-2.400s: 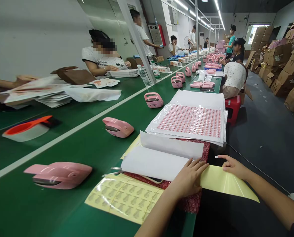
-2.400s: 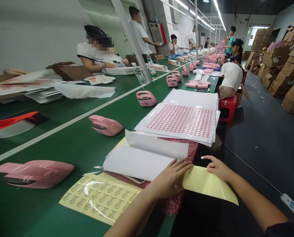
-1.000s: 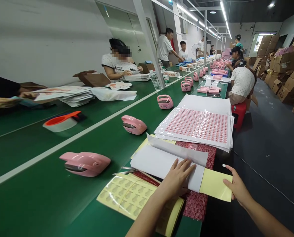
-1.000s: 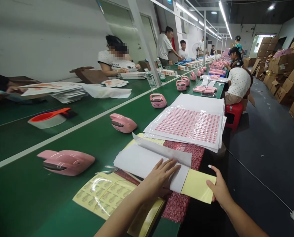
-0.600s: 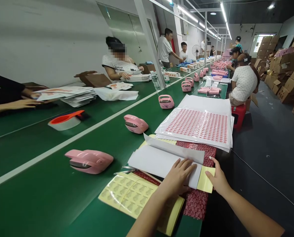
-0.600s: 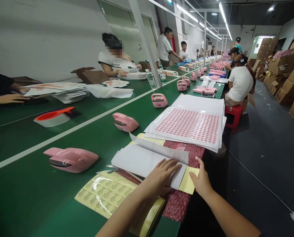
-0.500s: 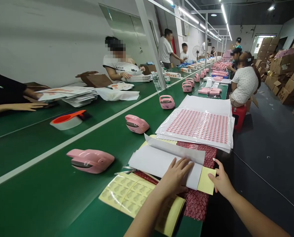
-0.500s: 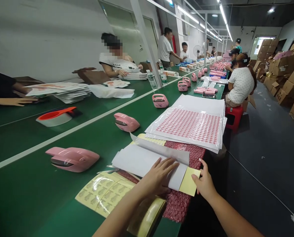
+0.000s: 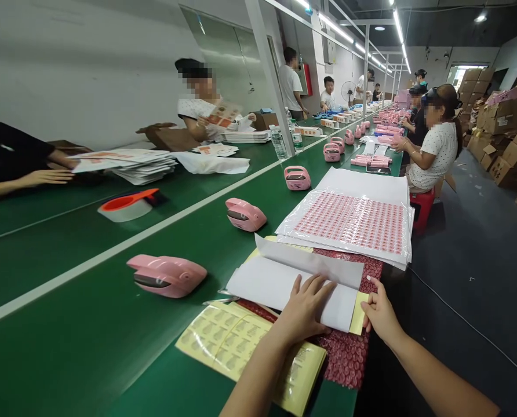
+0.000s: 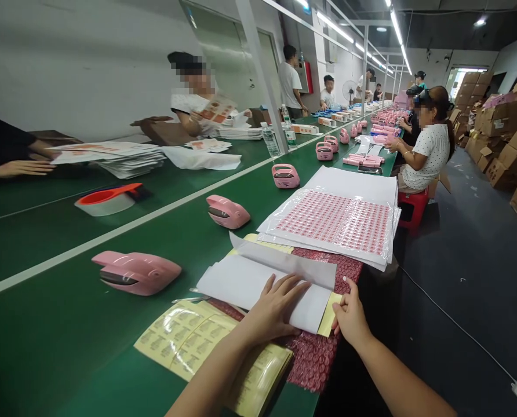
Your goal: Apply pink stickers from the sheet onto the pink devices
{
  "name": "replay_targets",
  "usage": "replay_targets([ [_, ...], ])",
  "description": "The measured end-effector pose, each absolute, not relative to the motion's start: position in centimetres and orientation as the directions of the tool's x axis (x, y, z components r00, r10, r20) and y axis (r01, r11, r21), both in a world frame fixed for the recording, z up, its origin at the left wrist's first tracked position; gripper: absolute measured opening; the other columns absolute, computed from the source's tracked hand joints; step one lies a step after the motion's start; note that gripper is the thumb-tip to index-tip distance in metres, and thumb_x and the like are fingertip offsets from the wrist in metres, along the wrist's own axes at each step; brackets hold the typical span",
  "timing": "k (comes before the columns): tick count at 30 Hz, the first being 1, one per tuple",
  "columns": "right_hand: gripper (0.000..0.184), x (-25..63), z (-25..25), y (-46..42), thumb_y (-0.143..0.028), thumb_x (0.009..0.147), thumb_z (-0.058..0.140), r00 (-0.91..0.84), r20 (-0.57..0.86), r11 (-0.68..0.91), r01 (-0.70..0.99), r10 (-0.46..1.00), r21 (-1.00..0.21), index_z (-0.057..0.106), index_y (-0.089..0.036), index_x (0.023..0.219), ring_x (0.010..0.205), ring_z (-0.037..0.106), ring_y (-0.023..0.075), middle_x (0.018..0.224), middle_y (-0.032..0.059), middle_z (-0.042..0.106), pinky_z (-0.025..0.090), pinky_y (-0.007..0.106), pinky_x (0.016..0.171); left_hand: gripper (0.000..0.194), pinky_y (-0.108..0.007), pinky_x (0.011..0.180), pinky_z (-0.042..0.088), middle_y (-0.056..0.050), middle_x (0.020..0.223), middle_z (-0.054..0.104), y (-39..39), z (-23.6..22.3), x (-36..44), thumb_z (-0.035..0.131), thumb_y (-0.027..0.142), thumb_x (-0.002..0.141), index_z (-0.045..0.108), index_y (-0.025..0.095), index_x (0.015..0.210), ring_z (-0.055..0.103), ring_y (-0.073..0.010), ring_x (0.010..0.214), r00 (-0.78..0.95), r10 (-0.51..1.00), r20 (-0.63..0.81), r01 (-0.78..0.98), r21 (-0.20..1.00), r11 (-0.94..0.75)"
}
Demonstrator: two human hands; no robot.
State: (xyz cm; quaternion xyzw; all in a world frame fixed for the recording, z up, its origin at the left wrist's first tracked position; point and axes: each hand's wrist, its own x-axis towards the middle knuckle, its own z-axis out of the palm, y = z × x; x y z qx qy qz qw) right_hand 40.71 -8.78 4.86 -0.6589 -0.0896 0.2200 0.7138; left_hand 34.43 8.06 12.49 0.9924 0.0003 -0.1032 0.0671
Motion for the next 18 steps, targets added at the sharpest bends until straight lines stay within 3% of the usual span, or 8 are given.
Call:
replay_targets([
  [5,0.064,41.0,5.0,-7.9,-0.034,0.063,0.051,0.861,-0.178,0.021,-0.214,0.477,-0.977,0.025,-0.022,0.12,0.032,0.048,0.0079,0.061,-0.0116,0.043,0.035,0.018,0.025,0.087,-0.059,0.104,0.007,-0.018,0.137,0.039,8.0,12.5,34.3,0.073,0.031,0.052,0.038,0.017,0.131,0.027,-0.0335,0.129,0.98,-0.01,-0.2,0.018,0.137,-0.99],
  [13,0.07,41.2,3.6,-7.8,-0.034,0.06,0.057,0.88,-0.175,0.123,-0.253,0.442,-0.96,0.024,-0.023,0.121,0.036,0.052,0.0088,0.063,-0.0111,0.043,0.045,0.021,0.032,0.086,-0.059,0.104,0.008,-0.018,0.137,0.04,7.9,12.1,34.2,0.072,0.033,0.053,0.039,0.016,0.13,0.028,-0.0329,0.128,0.983,-0.021,-0.181,0.006,0.144,-0.99],
  [18,0.069,41.2,2.4,-7.4,-0.036,0.062,0.059,0.919,-0.137,0.167,-0.21,0.369,-0.963,0.028,-0.023,0.123,0.037,0.05,0.0091,0.063,-0.0095,0.045,0.041,0.02,0.031,0.07,-0.055,0.104,0.016,-0.014,0.133,0.045,7.8,12.3,33.7,0.063,0.02,0.057,0.044,0.017,0.124,0.034,-0.03,0.125,0.984,-0.086,-0.153,-0.065,0.137,-0.988],
])
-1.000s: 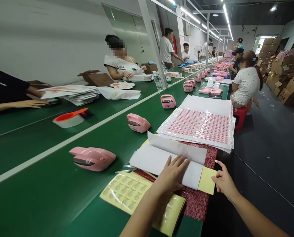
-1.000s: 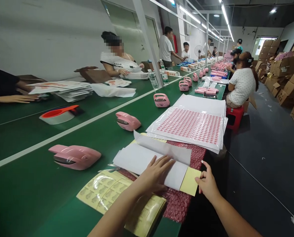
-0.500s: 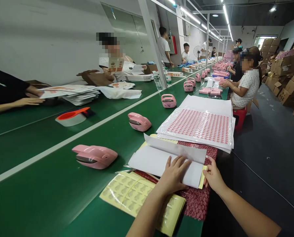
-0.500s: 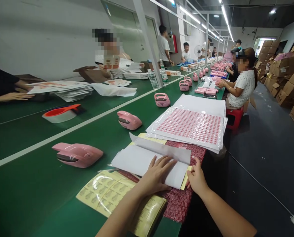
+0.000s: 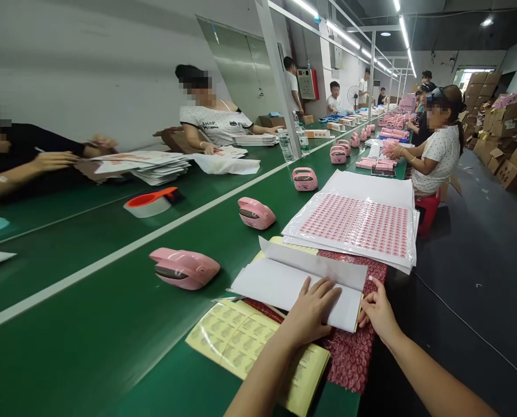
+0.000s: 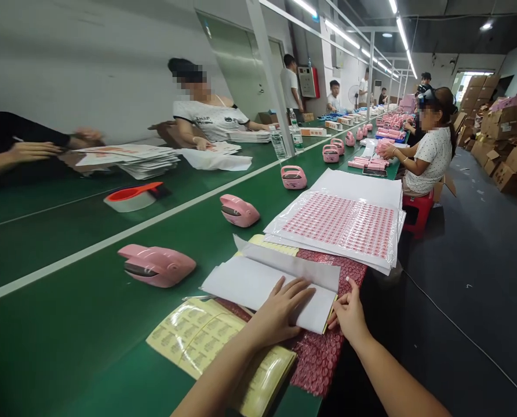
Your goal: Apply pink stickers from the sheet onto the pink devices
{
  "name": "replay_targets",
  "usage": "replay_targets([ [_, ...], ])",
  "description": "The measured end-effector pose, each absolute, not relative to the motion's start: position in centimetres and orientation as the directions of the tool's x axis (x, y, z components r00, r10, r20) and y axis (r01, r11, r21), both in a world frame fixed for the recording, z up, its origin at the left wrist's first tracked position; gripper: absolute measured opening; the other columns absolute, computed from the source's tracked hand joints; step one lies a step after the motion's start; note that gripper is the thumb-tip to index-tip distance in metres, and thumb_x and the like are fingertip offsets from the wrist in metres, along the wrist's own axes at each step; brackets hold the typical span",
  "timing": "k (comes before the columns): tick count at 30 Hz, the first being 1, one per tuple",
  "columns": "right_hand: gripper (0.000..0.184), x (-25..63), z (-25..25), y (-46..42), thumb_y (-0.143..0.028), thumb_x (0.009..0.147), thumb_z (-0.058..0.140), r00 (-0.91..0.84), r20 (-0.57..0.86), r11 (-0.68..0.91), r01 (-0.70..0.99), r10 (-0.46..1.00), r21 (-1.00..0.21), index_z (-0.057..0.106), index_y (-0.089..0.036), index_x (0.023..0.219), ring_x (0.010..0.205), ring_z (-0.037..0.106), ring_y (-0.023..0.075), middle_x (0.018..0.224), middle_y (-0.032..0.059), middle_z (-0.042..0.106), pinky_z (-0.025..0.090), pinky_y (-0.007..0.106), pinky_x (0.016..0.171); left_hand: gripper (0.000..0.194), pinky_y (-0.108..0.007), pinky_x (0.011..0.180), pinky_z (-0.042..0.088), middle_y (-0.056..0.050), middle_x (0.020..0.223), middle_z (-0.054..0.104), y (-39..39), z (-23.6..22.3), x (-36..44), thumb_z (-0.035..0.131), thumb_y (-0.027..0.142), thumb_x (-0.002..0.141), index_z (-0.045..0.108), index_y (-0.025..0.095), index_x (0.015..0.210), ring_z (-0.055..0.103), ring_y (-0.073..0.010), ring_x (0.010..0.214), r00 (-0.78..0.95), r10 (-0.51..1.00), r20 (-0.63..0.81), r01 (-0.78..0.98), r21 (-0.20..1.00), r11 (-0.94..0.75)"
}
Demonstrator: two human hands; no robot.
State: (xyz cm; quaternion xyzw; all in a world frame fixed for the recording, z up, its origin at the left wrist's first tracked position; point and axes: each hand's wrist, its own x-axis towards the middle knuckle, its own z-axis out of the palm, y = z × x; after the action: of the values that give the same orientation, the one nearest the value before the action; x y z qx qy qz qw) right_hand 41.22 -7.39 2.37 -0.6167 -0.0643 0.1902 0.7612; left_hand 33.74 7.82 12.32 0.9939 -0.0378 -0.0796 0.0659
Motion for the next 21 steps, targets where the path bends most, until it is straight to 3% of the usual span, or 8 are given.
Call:
replay_targets([
  [3,0.064,42.1,2.1,-7.9,-0.035,0.066,0.059,0.964,-0.056,0.183,-0.105,0.259,-0.977,0.031,-0.024,0.123,0.047,0.054,0.0103,0.071,-0.0054,0.051,0.044,0.021,0.038,0.045,-0.042,0.097,0.032,-0.01,0.114,0.06,7.5,13.2,34.0,0.053,0.01,0.061,0.057,0.019,0.105,0.052,-0.0237,0.107,0.979,-0.154,-0.137,-0.137,0.124,-0.983],
  [5,0.062,42.9,2.2,-8.0,-0.033,0.067,0.061,0.979,-0.004,0.186,-0.042,0.203,-0.982,0.033,-0.023,0.122,0.062,0.059,0.013,0.083,0.0,0.056,0.051,0.027,0.055,0.028,-0.037,0.086,0.041,-0.009,0.093,0.066,7.2,13.9,34.7,0.05,0.009,0.063,0.062,0.018,0.087,0.059,-0.0222,0.089,0.973,-0.185,-0.14,-0.171,0.107,-0.979],
  [7,0.063,43.7,2.5,-7.8,-0.034,0.068,0.061,0.983,0.032,0.205,-0.006,0.182,-0.979,0.032,-0.022,0.123,0.08,0.06,0.0166,0.098,0.0066,0.058,0.051,0.034,0.074,0.016,-0.037,0.08,0.043,-0.008,0.077,0.066,6.9,14.5,36.0,0.052,0.01,0.063,0.061,0.018,0.073,0.06,-0.0225,0.077,0.967,-0.208,-0.147,-0.196,0.09,-0.976],
  [10,0.066,44.2,2.6,-7.1,-0.039,0.072,0.057,0.98,0.079,0.241,0.033,0.185,-0.97,0.025,-0.021,0.128,0.099,0.058,0.0215,0.116,0.0145,0.052,0.045,0.042,0.087,0.009,-0.037,0.083,0.041,-0.006,0.067,0.065,6.4,14.6,38.3,0.055,0.013,0.063,0.061,0.019,0.066,0.061,-0.0222,0.073,0.965,-0.222,-0.139,-0.213,0.077,-0.974],
  [13,0.064,44.1,2.0,-6.5,-0.041,0.077,0.051,0.976,0.141,0.256,0.096,0.165,-0.962,0.022,-0.021,0.13,0.11,0.053,0.0231,0.125,0.0177,0.046,0.041,0.045,0.093,0.02,-0.038,0.091,0.037,-0.01,0.09,0.066,6.1,13.3,39.9,0.049,0.015,0.072,0.063,0.018,0.087,0.058,-0.0233,0.094,0.985,-0.16,-0.064,-0.155,0.068,-0.986],
  [16,0.058,44.1,1.4,-6.5,-0.044,0.082,0.045,0.978,0.173,0.263,0.137,0.119,-0.955,0.022,-0.02,0.13,0.116,0.049,0.0228,0.13,0.0186,0.042,0.037,0.046,0.097,0.038,-0.048,0.1,0.028,-0.014,0.124,0.053,5.9,11.0,40.4,0.039,0.015,0.081,0.05,0.016,0.118,0.043,-0.0247,0.12,0.999,-0.044,-0.002,-0.044,0.078,-0.996],
  [21,0.057,44.4,1.3,-6.7,-0.048,0.084,0.039,0.986,0.135,0.243,0.108,0.098,-0.964,0.023,-0.018,0.129,0.117,0.049,0.0224,0.13,0.02,0.042,0.037,0.043,0.097,0.039,-0.055,0.104,0.018,-0.012,0.139,0.04,5.9,8.7,40.3,0.032,0.018,0.087,0.047,0.019,0.123,0.03,-0.0236,0.13,1.0,0.017,-0.017,0.019,0.129,-0.992],
])
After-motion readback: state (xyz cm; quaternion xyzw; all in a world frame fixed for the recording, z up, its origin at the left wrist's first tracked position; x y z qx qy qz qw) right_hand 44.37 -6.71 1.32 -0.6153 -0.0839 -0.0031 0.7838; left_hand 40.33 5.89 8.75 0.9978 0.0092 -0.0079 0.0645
